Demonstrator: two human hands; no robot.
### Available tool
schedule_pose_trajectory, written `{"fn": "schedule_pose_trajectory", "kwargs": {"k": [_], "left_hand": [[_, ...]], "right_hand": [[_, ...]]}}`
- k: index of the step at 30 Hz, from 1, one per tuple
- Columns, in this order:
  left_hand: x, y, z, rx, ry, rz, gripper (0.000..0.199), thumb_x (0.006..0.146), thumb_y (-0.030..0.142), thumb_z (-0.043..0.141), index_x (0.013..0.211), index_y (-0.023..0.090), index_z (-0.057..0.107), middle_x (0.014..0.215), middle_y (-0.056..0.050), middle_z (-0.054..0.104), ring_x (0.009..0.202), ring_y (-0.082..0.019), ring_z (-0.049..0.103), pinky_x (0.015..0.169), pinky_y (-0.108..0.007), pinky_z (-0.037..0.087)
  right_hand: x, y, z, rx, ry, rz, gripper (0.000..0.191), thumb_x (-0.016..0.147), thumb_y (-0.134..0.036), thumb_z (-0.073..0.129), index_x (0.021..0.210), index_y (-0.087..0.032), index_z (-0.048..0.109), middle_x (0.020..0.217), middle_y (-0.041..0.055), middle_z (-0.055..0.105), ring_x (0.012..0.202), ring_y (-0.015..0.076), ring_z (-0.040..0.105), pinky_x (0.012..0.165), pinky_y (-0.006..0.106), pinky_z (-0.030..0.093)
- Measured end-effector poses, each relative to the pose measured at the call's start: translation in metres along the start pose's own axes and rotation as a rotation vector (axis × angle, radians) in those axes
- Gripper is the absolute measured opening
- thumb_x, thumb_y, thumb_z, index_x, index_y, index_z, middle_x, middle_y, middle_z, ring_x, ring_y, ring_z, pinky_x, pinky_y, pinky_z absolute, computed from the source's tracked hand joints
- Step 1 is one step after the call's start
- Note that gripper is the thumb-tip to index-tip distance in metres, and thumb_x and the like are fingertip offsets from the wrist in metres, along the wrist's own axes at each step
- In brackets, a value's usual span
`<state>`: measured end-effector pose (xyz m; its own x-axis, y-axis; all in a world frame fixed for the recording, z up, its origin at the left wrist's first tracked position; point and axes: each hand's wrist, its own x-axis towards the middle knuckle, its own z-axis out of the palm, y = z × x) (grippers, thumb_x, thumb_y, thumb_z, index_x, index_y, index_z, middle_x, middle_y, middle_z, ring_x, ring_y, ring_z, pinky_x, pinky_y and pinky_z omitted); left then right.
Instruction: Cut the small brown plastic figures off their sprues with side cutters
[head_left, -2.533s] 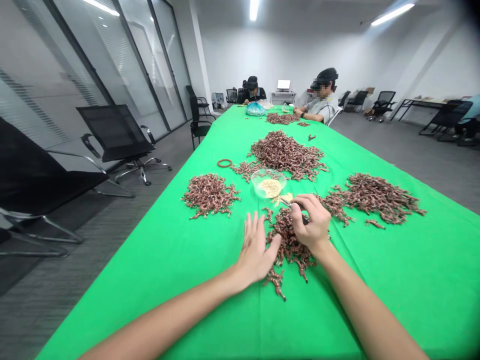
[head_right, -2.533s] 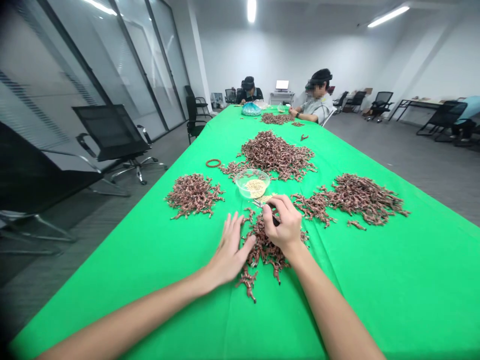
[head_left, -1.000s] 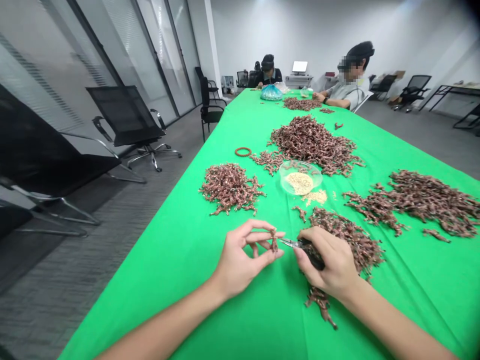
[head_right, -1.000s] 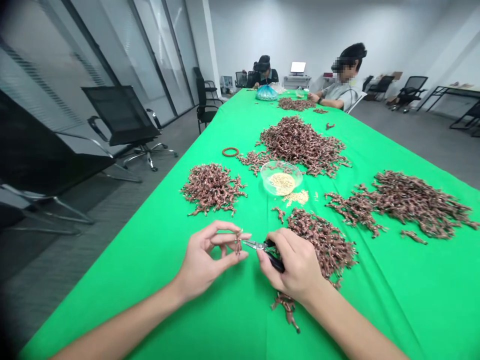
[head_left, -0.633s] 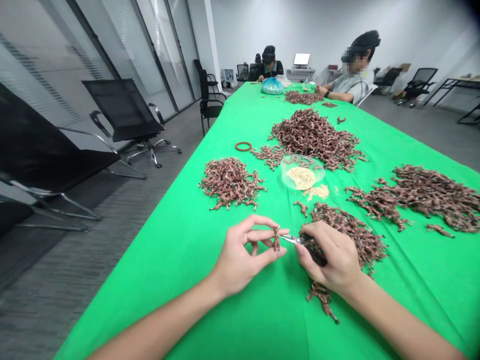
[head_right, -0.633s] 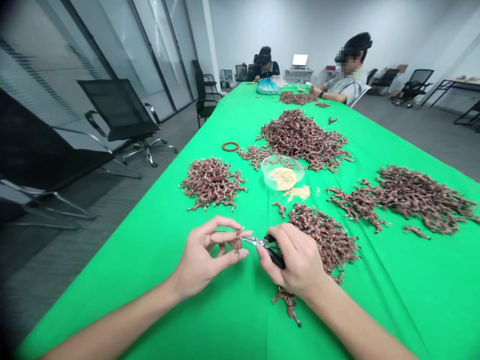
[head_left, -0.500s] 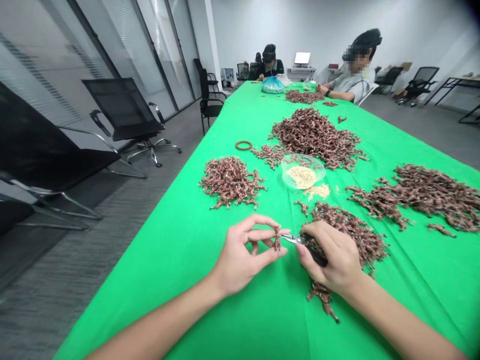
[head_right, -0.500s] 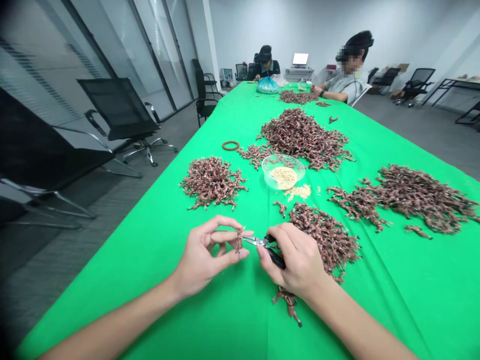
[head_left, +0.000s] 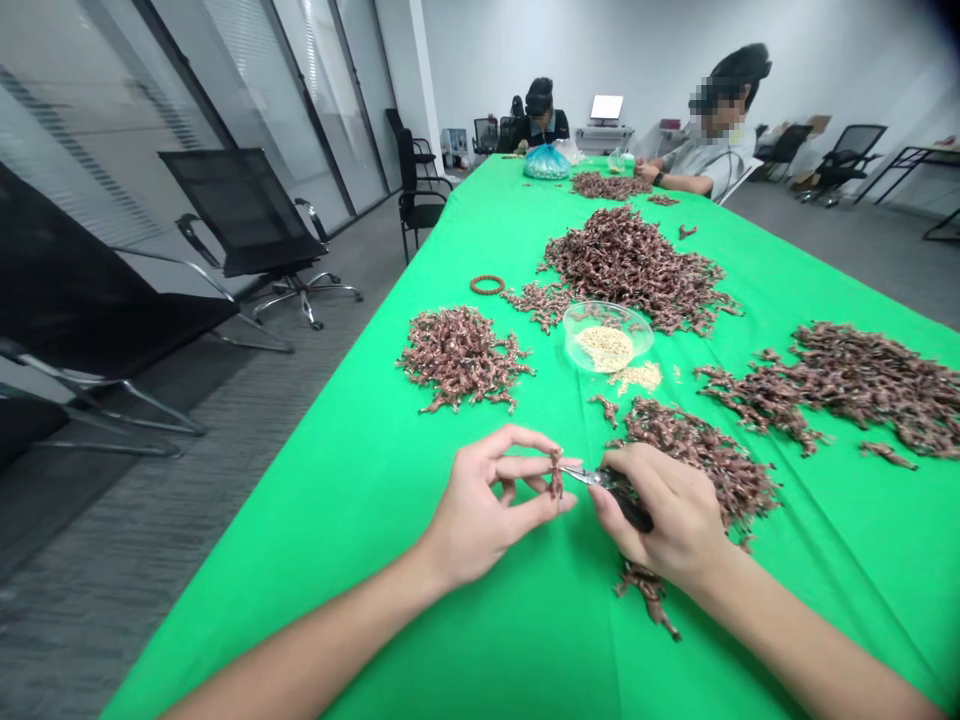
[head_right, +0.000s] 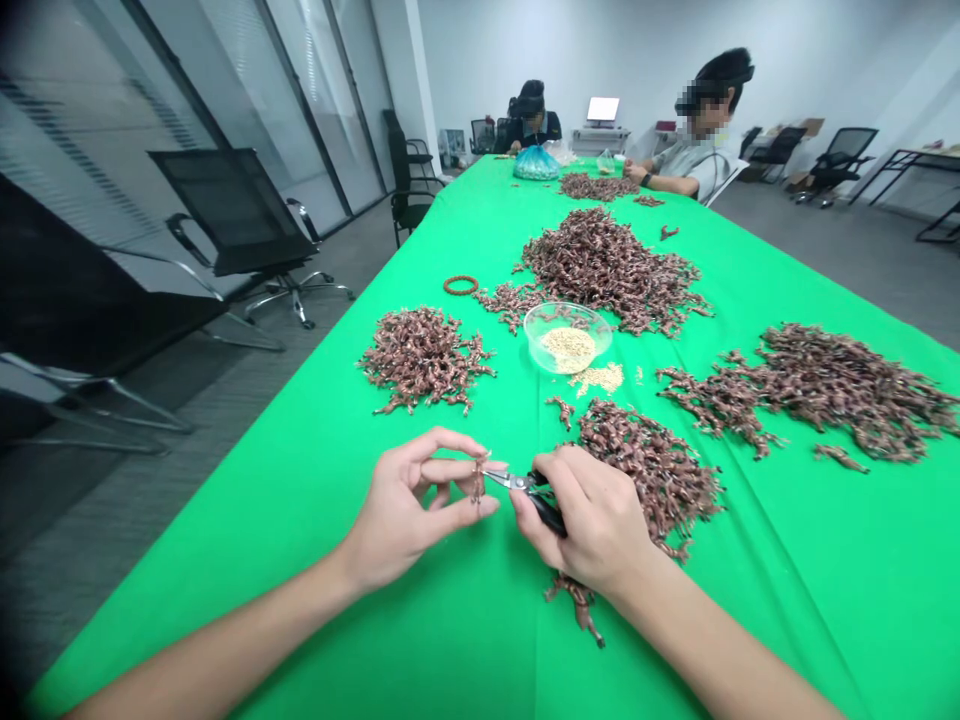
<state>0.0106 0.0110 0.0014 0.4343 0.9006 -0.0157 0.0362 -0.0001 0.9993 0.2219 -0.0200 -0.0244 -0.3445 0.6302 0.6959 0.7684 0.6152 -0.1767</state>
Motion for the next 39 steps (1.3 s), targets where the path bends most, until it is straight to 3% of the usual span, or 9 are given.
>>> {"fn": "schedule_pose_trajectory", "kwargs": {"k": [6,16,20,25,28,31,34,36,39], "left_hand": [[0.001,0.0,-0.003,-0.057,0.008,0.004,0.047,0.069,0.028,0.085,0.111,0.017,0.068,0.095,-0.008,0.078,0.087,-0.022,0.073,0.076,-0.03,0.056],[0.004,-0.002,-0.004,-0.118,0.056,-0.001,0.041,0.068,0.023,0.085,0.107,0.018,0.074,0.105,-0.007,0.078,0.098,-0.025,0.074,0.092,-0.035,0.06],[0.005,-0.003,-0.007,-0.086,0.033,0.031,0.042,0.068,0.021,0.086,0.108,0.018,0.075,0.106,-0.006,0.077,0.1,-0.025,0.073,0.093,-0.033,0.06],[0.006,-0.003,-0.013,-0.068,-0.042,0.043,0.042,0.066,0.02,0.087,0.106,0.02,0.076,0.109,-0.005,0.076,0.101,-0.024,0.073,0.093,-0.029,0.06],[0.006,-0.002,-0.014,-0.072,-0.06,0.047,0.042,0.065,0.018,0.087,0.105,0.022,0.077,0.107,-0.003,0.077,0.101,-0.022,0.073,0.092,-0.026,0.059],[0.006,0.0,-0.013,-0.1,-0.04,0.04,0.042,0.065,0.017,0.087,0.105,0.021,0.076,0.105,-0.003,0.078,0.099,-0.021,0.074,0.089,-0.024,0.06],[0.006,0.002,-0.011,-0.155,-0.016,0.017,0.042,0.065,0.016,0.087,0.105,0.02,0.075,0.101,-0.003,0.079,0.095,-0.019,0.074,0.085,-0.022,0.06],[0.006,0.003,-0.01,-0.198,-0.017,-0.007,0.041,0.065,0.015,0.087,0.104,0.019,0.075,0.099,-0.003,0.079,0.093,-0.018,0.075,0.083,-0.021,0.06],[0.006,0.004,-0.008,-0.272,-0.029,-0.049,0.04,0.064,0.015,0.088,0.102,0.018,0.075,0.095,-0.004,0.08,0.09,-0.018,0.075,0.079,-0.02,0.06]], "right_hand": [[0.0,0.0,0.0,-0.083,-0.006,0.028,0.02,0.087,-0.027,0.062,0.102,-0.015,0.057,0.078,0.0073,0.063,0.067,0.0174,0.06,0.058,0.029,0.046],[0.002,-0.005,-0.002,-0.059,-0.042,0.058,0.016,0.089,-0.028,0.061,0.098,-0.015,0.059,0.073,0.0046,0.06,0.061,0.0148,0.055,0.055,0.027,0.041],[0.009,-0.014,-0.009,0.123,-0.114,0.227,0.014,0.092,-0.029,0.055,0.088,-0.017,0.061,0.064,-0.0012,0.056,0.053,0.0104,0.05,0.053,0.025,0.037],[0.017,-0.023,-0.023,0.418,-0.409,0.568,0.036,0.095,-0.036,0.051,0.063,-0.019,0.049,0.054,-0.0053,0.042,0.048,0.0078,0.037,0.049,0.026,0.028],[0.017,-0.023,-0.026,0.549,-0.503,0.671,0.041,0.097,-0.039,0.046,0.061,-0.019,0.043,0.053,-0.0059,0.032,0.049,0.0082,0.03,0.046,0.026,0.024],[0.015,-0.02,-0.025,0.442,-0.381,0.568,0.032,0.096,-0.035,0.05,0.068,-0.018,0.053,0.056,-0.0051,0.042,0.05,0.0082,0.037,0.048,0.025,0.03],[0.012,-0.015,-0.022,0.159,-0.117,0.269,0.014,0.087,-0.027,0.062,0.091,-0.014,0.062,0.073,0.0022,0.06,0.062,0.0122,0.053,0.058,0.026,0.042],[0.01,-0.011,-0.019,0.008,-0.016,0.106,0.022,0.083,-0.024,0.067,0.099,-0.01,0.062,0.082,0.0082,0.065,0.072,0.0167,0.059,0.064,0.029,0.046],[0.007,-0.007,-0.017,-0.14,0.033,-0.012,0.029,0.079,-0.025,0.072,0.1,-0.008,0.063,0.086,0.0117,0.067,0.076,0.0206,0.061,0.067,0.032,0.049]]}}
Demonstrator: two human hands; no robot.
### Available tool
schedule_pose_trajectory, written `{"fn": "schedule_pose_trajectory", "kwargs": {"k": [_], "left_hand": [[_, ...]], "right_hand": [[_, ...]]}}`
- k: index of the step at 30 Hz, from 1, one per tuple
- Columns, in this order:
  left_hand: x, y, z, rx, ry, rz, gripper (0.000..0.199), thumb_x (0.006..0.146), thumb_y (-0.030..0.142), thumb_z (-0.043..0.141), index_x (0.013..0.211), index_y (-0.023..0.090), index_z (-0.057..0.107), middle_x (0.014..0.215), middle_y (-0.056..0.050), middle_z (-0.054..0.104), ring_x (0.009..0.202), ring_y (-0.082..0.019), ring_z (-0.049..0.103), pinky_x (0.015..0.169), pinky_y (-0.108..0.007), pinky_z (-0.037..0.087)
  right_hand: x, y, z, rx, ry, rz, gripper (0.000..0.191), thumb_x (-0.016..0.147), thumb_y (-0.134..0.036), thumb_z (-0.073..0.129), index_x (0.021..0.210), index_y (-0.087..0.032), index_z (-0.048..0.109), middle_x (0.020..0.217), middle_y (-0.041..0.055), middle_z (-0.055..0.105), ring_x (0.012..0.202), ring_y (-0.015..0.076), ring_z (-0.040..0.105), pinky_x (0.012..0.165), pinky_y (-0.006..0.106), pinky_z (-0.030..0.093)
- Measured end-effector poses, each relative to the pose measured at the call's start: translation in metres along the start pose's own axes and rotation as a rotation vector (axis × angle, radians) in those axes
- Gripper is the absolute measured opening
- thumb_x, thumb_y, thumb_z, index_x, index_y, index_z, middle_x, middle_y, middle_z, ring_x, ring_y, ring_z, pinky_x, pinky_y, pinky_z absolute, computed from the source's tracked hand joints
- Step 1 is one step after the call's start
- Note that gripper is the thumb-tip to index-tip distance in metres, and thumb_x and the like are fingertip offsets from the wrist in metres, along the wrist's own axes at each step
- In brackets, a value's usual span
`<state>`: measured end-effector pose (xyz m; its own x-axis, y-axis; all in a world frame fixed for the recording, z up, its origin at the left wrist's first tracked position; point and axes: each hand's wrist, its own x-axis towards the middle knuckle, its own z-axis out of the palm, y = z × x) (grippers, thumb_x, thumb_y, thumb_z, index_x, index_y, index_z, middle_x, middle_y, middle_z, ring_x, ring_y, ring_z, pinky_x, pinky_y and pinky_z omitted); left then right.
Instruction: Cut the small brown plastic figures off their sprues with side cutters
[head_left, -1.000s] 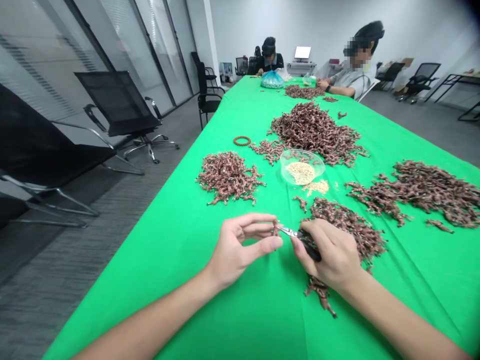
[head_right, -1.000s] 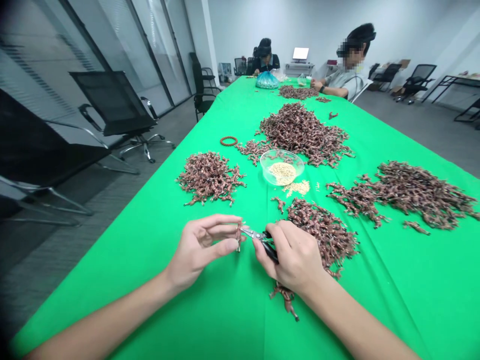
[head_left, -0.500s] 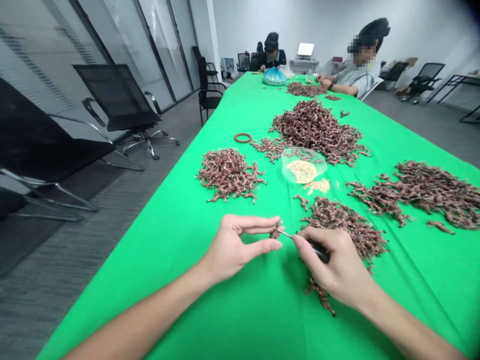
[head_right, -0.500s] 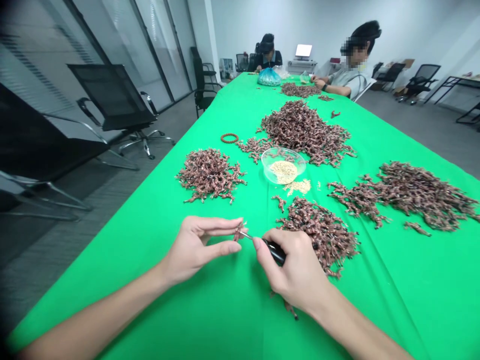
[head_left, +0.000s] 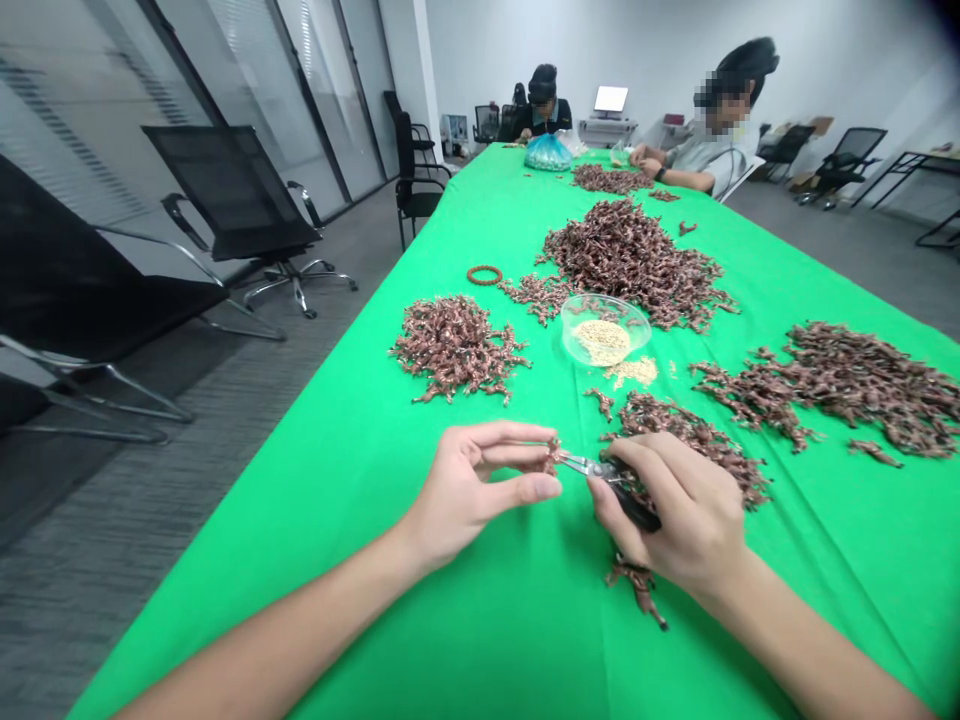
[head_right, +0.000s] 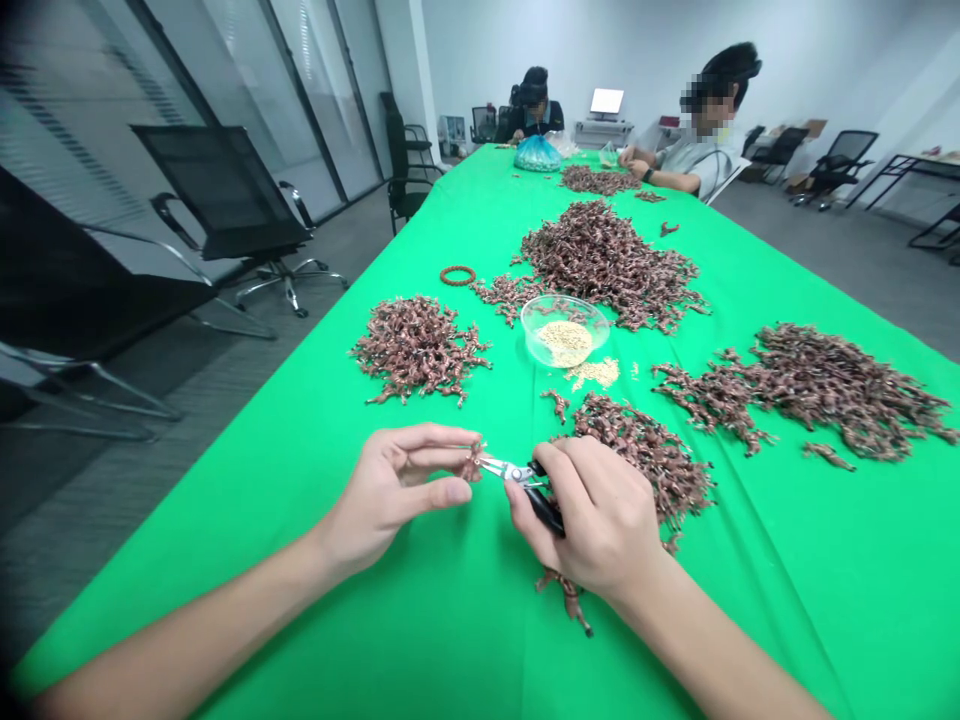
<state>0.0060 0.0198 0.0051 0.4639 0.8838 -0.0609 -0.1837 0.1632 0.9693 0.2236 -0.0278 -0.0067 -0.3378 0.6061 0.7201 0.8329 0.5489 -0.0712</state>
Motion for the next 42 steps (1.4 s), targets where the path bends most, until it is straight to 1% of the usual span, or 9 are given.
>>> {"fn": "schedule_pose_trajectory", "kwargs": {"k": [5,9,15,25,34,38,42], "left_hand": [[-0.0004,-0.0003,0.0012,-0.053,0.004,-0.039,0.041,0.063,0.015,0.088,0.101,0.016,0.074,0.092,-0.005,0.08,0.086,-0.017,0.075,0.076,-0.02,0.06],[-0.0005,0.0003,0.0015,-0.067,0.005,-0.055,0.041,0.063,0.016,0.088,0.102,0.016,0.074,0.091,-0.006,0.08,0.085,-0.017,0.075,0.076,-0.021,0.059],[-0.0018,0.0003,0.0019,-0.096,0.003,-0.083,0.041,0.063,0.017,0.089,0.101,0.015,0.074,0.088,-0.006,0.08,0.082,-0.016,0.074,0.074,-0.021,0.058],[-0.0029,-0.0007,0.0039,-0.2,0.0,-0.128,0.04,0.063,0.015,0.088,0.1,0.014,0.072,0.085,-0.007,0.08,0.075,-0.013,0.073,0.068,-0.018,0.057],[-0.0025,0.0006,0.0029,-0.18,0.003,-0.145,0.04,0.063,0.015,0.089,0.099,0.012,0.073,0.086,-0.008,0.08,0.075,-0.015,0.074,0.066,-0.018,0.057],[-0.0025,0.0011,0.0026,-0.141,-0.009,-0.147,0.042,0.062,0.016,0.089,0.101,0.012,0.073,0.086,-0.008,0.08,0.079,-0.018,0.075,0.072,-0.023,0.059],[-0.0021,0.0007,0.0009,-0.057,-0.019,-0.11,0.043,0.062,0.017,0.089,0.101,0.014,0.073,0.092,-0.008,0.08,0.09,-0.022,0.075,0.081,-0.028,0.06]], "right_hand": [[0.0004,0.0008,-0.0007,-0.135,0.03,-0.106,0.035,0.076,-0.028,0.077,0.1,-0.007,0.063,0.084,0.0124,0.068,0.074,0.0227,0.062,0.065,0.035,0.05],[0.002,0.0004,-0.0013,-0.184,0.038,-0.153,0.037,0.074,-0.029,0.079,0.1,-0.006,0.064,0.082,0.0116,0.069,0.071,0.022,0.061,0.062,0.034,0.049],[0.0027,-0.0001,-0.0027,-0.251,0.091,-0.213,0.04,0.071,-0.029,0.082,0.098,-0.005,0.065,0.08,0.0122,0.071,0.068,0.0214,0.06,0.06,0.034,0.049],[0.0013,-0.0032,-0.0027,-0.284,0.115,-0.217,0.041,0.072,-0.032,0.082,0.099,-0.006,0.066,0.081,0.0121,0.072,0.07,0.0217,0.063,0.061,0.033,0.049],[0.0011,-0.0024,-0.0074,-0.349,0.1,-0.278,0.034,0.078,-0.033,0.076,0.103,-0.012,0.065,0.081,0.0105,0.073,0.067,0.0212,0.065,0.058,0.033,0.048],[-0.0007,-0.0018,-0.0074,-0.331,0.091,-0.275,0.034,0.078,-0.031,0.076,0.105,-0.013,0.065,0.081,0.0102,0.072,0.066,0.0208,0.064,0.058,0.033,0.048],[-0.0024,-0.0015,-0.0064,-0.282,0.086,-0.272,0.037,0.075,-0.029,0.079,0.104,-0.01,0.065,0.08,0.0113,0.071,0.069,0.0217,0.064,0.059,0.033,0.049]]}}
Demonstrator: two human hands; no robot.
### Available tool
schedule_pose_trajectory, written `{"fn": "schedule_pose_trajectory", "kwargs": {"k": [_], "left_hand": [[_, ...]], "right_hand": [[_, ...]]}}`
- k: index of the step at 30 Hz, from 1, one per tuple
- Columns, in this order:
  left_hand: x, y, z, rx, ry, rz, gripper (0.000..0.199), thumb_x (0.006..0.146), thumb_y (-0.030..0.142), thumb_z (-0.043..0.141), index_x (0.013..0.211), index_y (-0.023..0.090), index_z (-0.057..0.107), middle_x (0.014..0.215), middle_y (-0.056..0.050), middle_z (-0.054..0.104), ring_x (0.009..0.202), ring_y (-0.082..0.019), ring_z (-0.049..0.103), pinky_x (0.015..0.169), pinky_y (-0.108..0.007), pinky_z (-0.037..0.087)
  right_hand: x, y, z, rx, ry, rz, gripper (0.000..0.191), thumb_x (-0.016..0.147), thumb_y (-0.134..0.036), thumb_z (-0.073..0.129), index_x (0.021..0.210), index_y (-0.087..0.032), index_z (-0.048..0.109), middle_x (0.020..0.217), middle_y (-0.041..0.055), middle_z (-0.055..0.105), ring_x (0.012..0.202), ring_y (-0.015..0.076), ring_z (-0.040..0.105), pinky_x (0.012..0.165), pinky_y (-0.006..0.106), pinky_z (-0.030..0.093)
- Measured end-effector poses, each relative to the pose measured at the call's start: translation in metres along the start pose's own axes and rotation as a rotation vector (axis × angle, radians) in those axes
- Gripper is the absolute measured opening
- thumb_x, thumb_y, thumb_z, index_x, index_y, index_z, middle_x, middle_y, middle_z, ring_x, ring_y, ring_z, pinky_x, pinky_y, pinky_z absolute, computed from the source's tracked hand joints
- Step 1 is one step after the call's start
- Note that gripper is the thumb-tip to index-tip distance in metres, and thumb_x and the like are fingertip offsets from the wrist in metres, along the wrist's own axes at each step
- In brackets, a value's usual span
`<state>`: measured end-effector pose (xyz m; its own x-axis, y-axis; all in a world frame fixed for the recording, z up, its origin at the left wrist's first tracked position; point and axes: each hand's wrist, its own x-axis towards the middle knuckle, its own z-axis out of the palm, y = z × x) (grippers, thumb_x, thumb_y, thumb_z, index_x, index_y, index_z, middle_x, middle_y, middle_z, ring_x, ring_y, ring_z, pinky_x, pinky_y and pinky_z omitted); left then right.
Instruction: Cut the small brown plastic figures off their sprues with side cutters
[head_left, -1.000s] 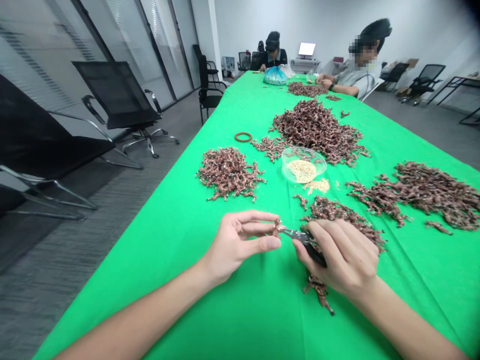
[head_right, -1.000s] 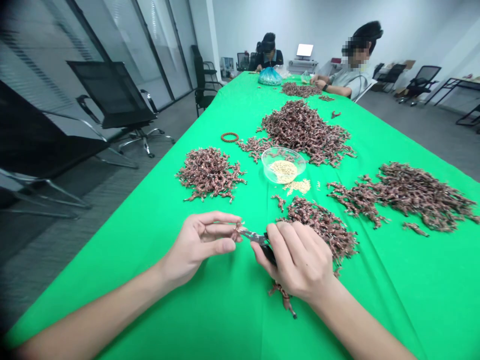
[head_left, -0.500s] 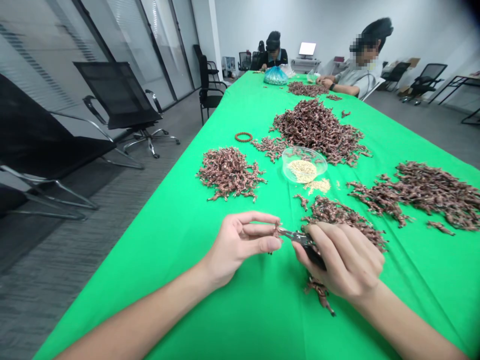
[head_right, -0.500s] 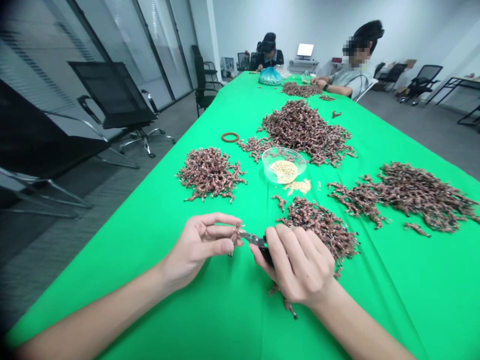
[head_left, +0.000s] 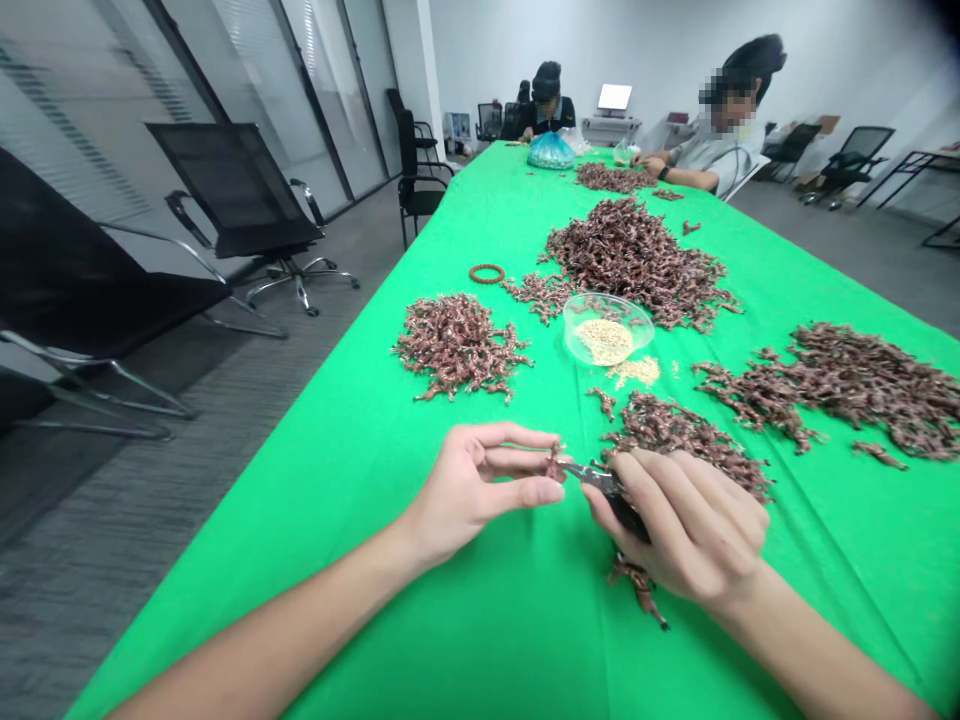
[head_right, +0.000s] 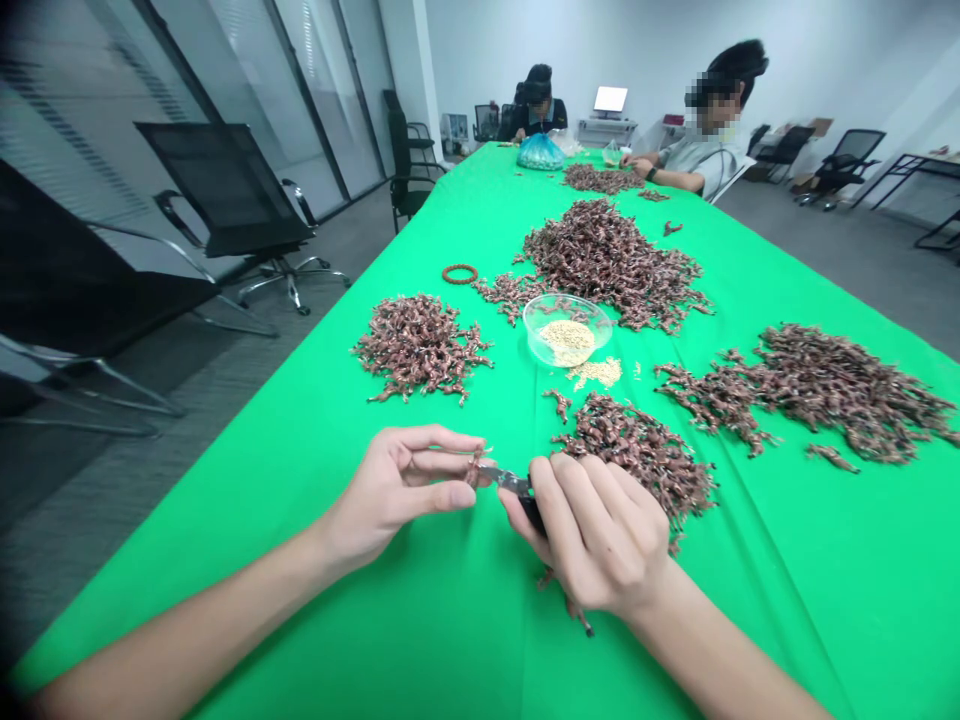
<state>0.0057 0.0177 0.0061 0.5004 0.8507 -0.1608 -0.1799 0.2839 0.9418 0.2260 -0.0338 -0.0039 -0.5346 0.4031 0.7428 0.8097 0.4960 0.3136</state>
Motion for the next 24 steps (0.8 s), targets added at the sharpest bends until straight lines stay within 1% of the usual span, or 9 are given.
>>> {"fn": "schedule_pose_trajectory", "kwargs": {"k": [2,4,8,10,15,19,24], "left_hand": [[0.0,0.0,-0.002,0.059,0.004,0.036,0.043,0.061,0.017,0.089,0.101,0.015,0.074,0.095,-0.008,0.08,0.094,-0.023,0.075,0.084,-0.028,0.06],[0.001,-0.001,-0.003,0.103,0.005,0.072,0.042,0.061,0.017,0.089,0.101,0.015,0.074,0.097,-0.008,0.079,0.095,-0.023,0.075,0.086,-0.028,0.06],[0.001,-0.001,-0.005,0.145,0.001,0.113,0.041,0.063,0.018,0.089,0.101,0.015,0.075,0.1,-0.008,0.079,0.097,-0.024,0.074,0.088,-0.03,0.06],[0.001,0.0,-0.005,0.16,-0.003,0.119,0.041,0.063,0.018,0.088,0.102,0.015,0.075,0.101,-0.009,0.078,0.099,-0.026,0.074,0.089,-0.032,0.06],[0.001,0.0,-0.006,0.168,-0.021,0.116,0.041,0.064,0.018,0.088,0.103,0.015,0.074,0.103,-0.009,0.078,0.101,-0.027,0.073,0.09,-0.034,0.06],[0.001,0.001,-0.005,0.174,-0.021,0.115,0.042,0.064,0.018,0.087,0.104,0.015,0.074,0.102,-0.009,0.078,0.101,-0.027,0.073,0.09,-0.035,0.06],[0.002,0.001,-0.006,0.173,-0.052,0.101,0.043,0.066,0.019,0.086,0.107,0.016,0.073,0.105,-0.01,0.078,0.102,-0.027,0.072,0.089,-0.033,0.06]], "right_hand": [[0.0,-0.001,0.001,0.055,-0.015,0.045,0.037,0.075,-0.027,0.078,0.104,-0.009,0.064,0.079,0.0109,0.07,0.069,0.0216,0.063,0.059,0.033,0.049],[0.002,-0.003,0.002,0.134,-0.039,0.133,0.033,0.077,-0.026,0.076,0.103,-0.009,0.063,0.079,0.0105,0.069,0.068,0.0204,0.063,0.059,0.032,0.049],[0.006,-0.007,0.002,0.386,-0.102,0.34,0.02,0.084,-0.023,0.069,0.1,-0.012,0.063,0.08,0.0084,0.067,0.063,0.0143,0.06,0.056,0.026,0.047],[0.008,-0.008,0.002,0.488,-0.136,0.403,0.014,0.086,-0.021,0.066,0.097,-0.013,0.063,0.077,0.006,0.065,0.059,0.0121,0.057,0.054,0.025,0.045],[0.012,-0.007,-0.001,0.57,-0.172,0.455,0.01,0.088,-0.022,0.063,0.094,-0.015,0.064,0.072,0.0036,0.064,0.057,0.0116,0.056,0.053,0.024,0.044],[0.013,-0.007,-0.002,0.6,-0.195,0.502,0.01,0.089,-0.025,0.061,0.092,-0.016,0.065,0.07,0.0026,0.065,0.056,0.0115,0.057,0.053,0.024,0.043],[0.014,-0.004,-0.003,0.639,-0.251,0.53,0.011,0.088,-0.026,0.062,0.09,-0.016,0.066,0.067,0.0007,0.063,0.054,0.0104,0.054,0.052,0.024,0.041]]}}
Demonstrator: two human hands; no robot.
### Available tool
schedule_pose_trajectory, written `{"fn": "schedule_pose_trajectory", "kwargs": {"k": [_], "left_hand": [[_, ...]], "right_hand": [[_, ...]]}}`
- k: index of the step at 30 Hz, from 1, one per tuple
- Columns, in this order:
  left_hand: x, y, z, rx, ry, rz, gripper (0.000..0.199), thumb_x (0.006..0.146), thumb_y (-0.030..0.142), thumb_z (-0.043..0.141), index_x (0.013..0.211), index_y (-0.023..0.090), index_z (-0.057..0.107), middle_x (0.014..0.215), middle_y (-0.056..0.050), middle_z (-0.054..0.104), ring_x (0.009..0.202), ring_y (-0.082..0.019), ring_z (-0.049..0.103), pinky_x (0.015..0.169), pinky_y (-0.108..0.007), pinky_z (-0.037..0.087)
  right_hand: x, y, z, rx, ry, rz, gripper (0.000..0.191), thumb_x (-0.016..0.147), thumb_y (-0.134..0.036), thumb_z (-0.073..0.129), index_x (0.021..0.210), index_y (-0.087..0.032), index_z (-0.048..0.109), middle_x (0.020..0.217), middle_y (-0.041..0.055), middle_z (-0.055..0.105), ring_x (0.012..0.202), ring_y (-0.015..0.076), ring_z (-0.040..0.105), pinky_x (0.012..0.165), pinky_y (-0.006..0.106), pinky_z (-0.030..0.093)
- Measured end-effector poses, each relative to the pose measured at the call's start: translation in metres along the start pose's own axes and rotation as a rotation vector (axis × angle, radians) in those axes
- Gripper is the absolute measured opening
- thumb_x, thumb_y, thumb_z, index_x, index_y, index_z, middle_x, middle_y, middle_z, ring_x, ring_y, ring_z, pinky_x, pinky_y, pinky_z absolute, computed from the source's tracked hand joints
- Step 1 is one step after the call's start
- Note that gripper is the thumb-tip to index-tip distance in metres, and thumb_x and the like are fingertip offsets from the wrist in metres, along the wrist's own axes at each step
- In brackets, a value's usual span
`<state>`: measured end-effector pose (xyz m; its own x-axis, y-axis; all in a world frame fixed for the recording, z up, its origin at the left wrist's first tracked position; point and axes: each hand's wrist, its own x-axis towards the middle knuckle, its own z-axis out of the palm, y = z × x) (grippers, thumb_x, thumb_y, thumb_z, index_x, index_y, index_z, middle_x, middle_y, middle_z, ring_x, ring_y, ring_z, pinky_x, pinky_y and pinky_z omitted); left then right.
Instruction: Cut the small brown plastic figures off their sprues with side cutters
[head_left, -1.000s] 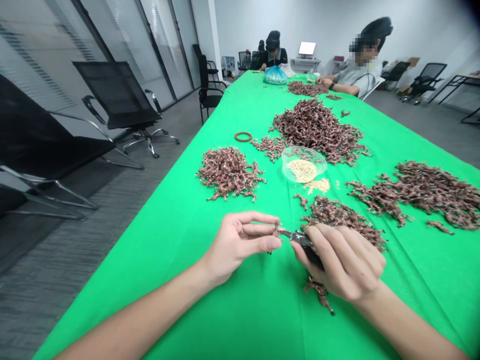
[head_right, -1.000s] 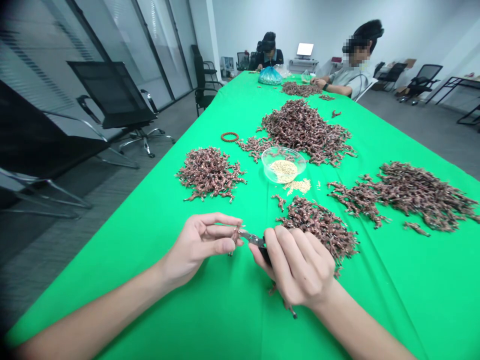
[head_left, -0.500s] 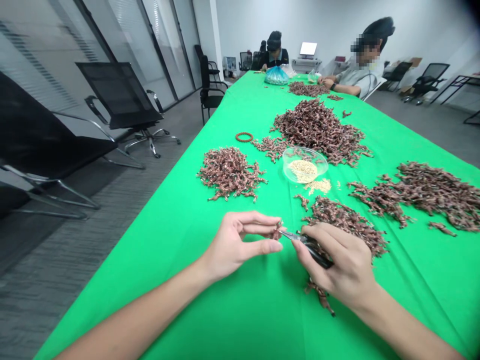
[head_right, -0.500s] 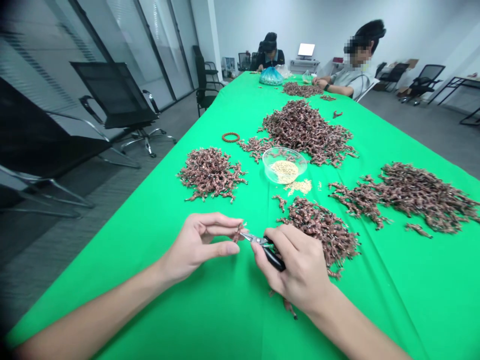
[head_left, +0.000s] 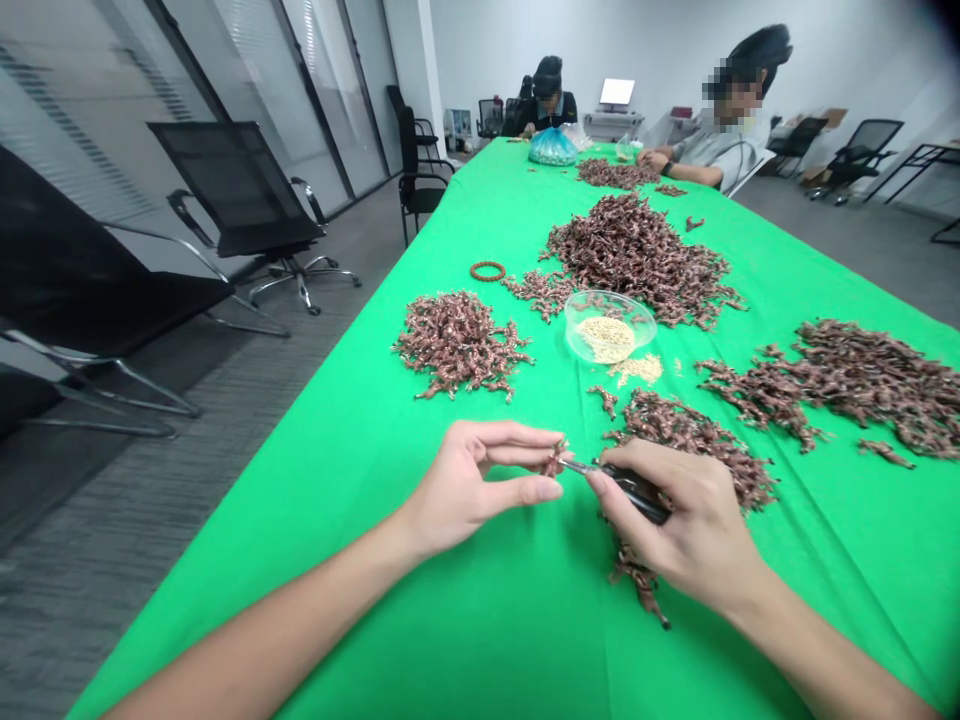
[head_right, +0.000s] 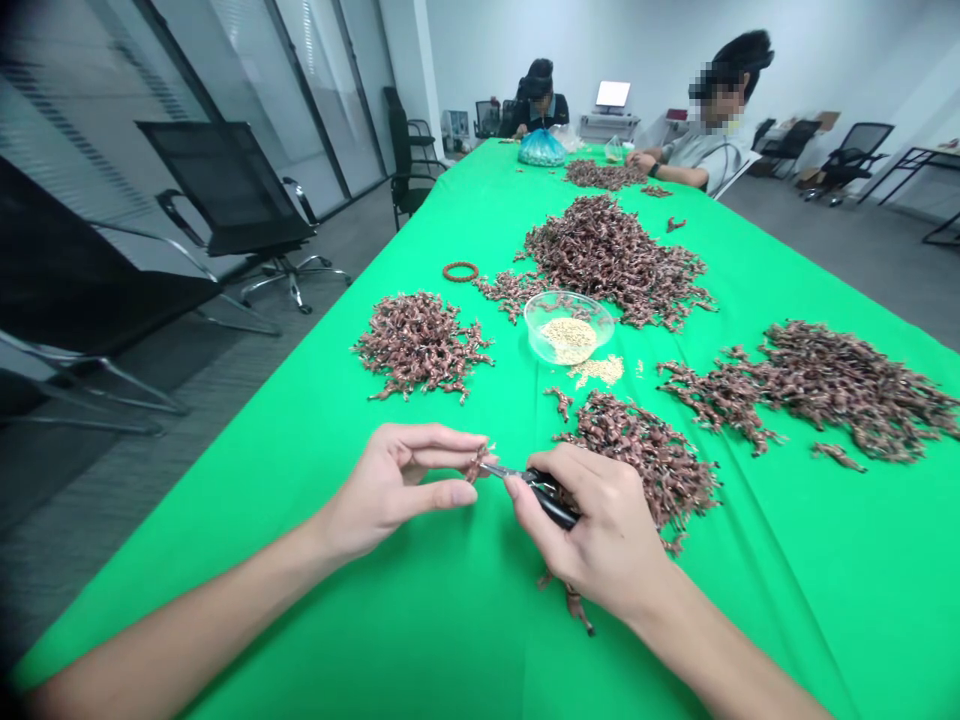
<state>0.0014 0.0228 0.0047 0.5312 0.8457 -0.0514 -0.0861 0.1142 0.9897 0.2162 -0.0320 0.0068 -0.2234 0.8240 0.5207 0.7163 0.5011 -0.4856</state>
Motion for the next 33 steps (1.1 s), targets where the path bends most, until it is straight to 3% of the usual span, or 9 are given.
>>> {"fn": "schedule_pose_trajectory", "kwargs": {"k": [15,27,33], "left_hand": [[0.001,0.0,-0.002,0.052,-0.054,-0.05,0.043,0.07,0.025,0.084,0.11,0.016,0.072,0.106,-0.011,0.077,0.105,-0.028,0.071,0.093,-0.037,0.057],[0.002,-0.001,-0.004,0.05,-0.081,-0.029,0.04,0.072,0.023,0.083,0.11,0.018,0.073,0.107,-0.008,0.077,0.105,-0.025,0.071,0.093,-0.031,0.057],[0.002,-0.002,-0.003,0.058,-0.06,-0.025,0.04,0.071,0.023,0.084,0.109,0.017,0.073,0.107,-0.009,0.077,0.105,-0.025,0.071,0.091,-0.03,0.058]], "right_hand": [[0.005,0.004,-0.007,0.008,-0.109,0.021,0.015,0.09,-0.03,0.059,0.088,-0.017,0.067,0.067,0.0003,0.062,0.054,0.0101,0.054,0.053,0.024,0.039],[0.009,0.0,-0.011,0.144,-0.292,0.249,0.026,0.091,-0.037,0.058,0.074,-0.02,0.066,0.057,-0.0037,0.057,0.048,0.0095,0.047,0.049,0.026,0.032],[0.008,0.0,-0.011,0.16,-0.285,0.286,0.024,0.09,-0.039,0.059,0.076,-0.021,0.068,0.059,-0.0046,0.059,0.05,0.0089,0.049,0.05,0.026,0.033]]}}
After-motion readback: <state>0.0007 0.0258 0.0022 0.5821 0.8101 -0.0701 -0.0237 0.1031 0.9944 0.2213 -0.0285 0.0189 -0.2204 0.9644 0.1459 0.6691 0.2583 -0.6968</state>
